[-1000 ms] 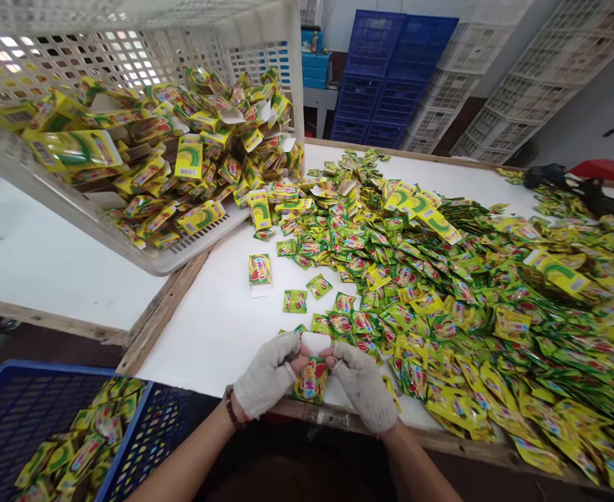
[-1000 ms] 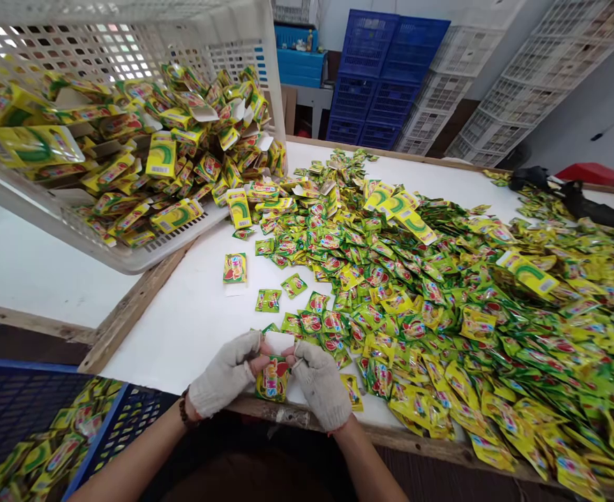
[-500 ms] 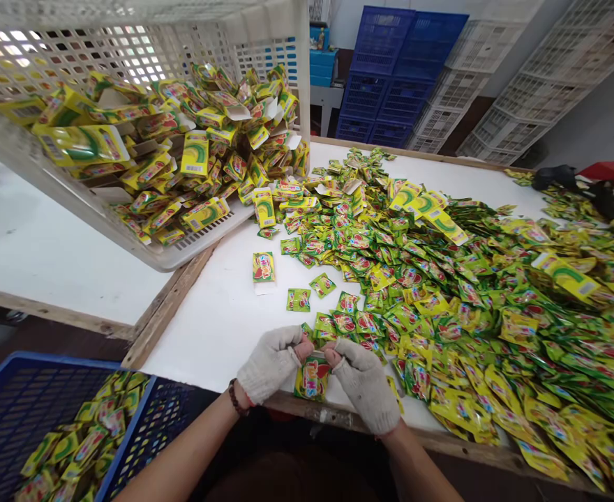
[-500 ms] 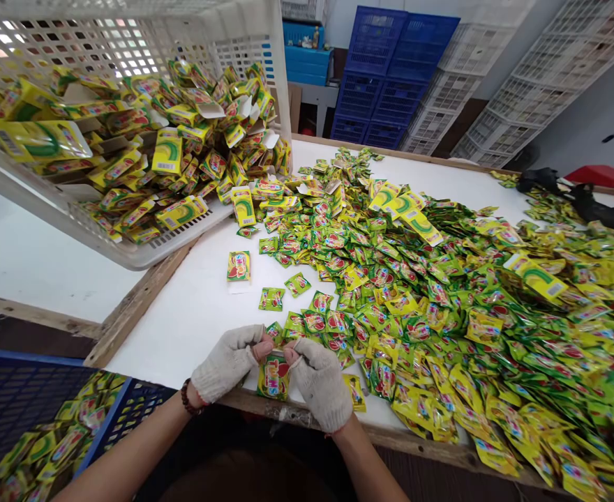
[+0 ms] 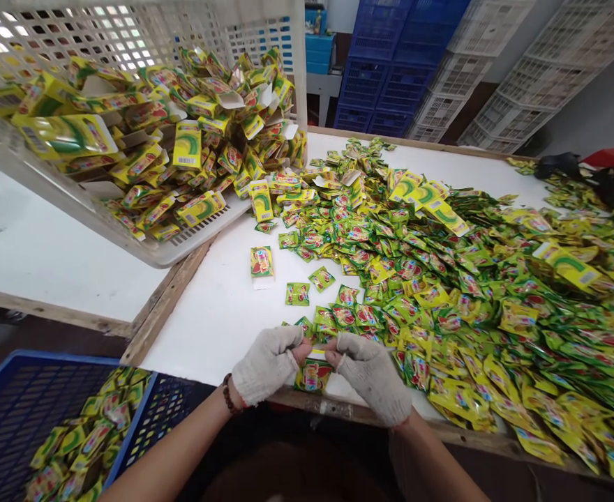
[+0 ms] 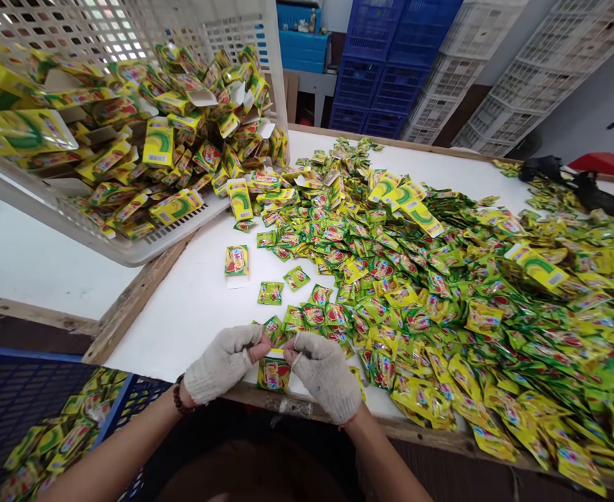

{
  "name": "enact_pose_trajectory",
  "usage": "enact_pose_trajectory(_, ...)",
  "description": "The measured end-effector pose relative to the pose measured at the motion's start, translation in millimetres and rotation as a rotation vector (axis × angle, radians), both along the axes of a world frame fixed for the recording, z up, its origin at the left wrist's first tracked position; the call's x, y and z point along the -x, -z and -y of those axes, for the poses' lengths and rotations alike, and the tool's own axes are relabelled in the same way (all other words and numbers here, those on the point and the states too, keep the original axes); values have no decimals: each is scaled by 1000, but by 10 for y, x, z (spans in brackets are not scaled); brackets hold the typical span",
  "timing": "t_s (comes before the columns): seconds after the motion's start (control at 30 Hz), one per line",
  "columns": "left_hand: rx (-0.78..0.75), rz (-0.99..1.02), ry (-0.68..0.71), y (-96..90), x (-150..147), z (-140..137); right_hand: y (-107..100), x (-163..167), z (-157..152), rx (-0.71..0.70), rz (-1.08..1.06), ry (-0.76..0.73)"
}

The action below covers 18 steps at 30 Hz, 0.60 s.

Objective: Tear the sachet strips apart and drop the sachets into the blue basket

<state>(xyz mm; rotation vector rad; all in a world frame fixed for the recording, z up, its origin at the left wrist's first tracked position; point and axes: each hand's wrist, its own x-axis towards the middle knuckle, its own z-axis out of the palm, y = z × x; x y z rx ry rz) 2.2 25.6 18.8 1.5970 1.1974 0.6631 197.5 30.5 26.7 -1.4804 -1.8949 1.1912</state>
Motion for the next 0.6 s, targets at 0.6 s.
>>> enact_pose_trajectory(0.6,-83,15,-111,227,-163,167,304,39,193,-119,-164,23)
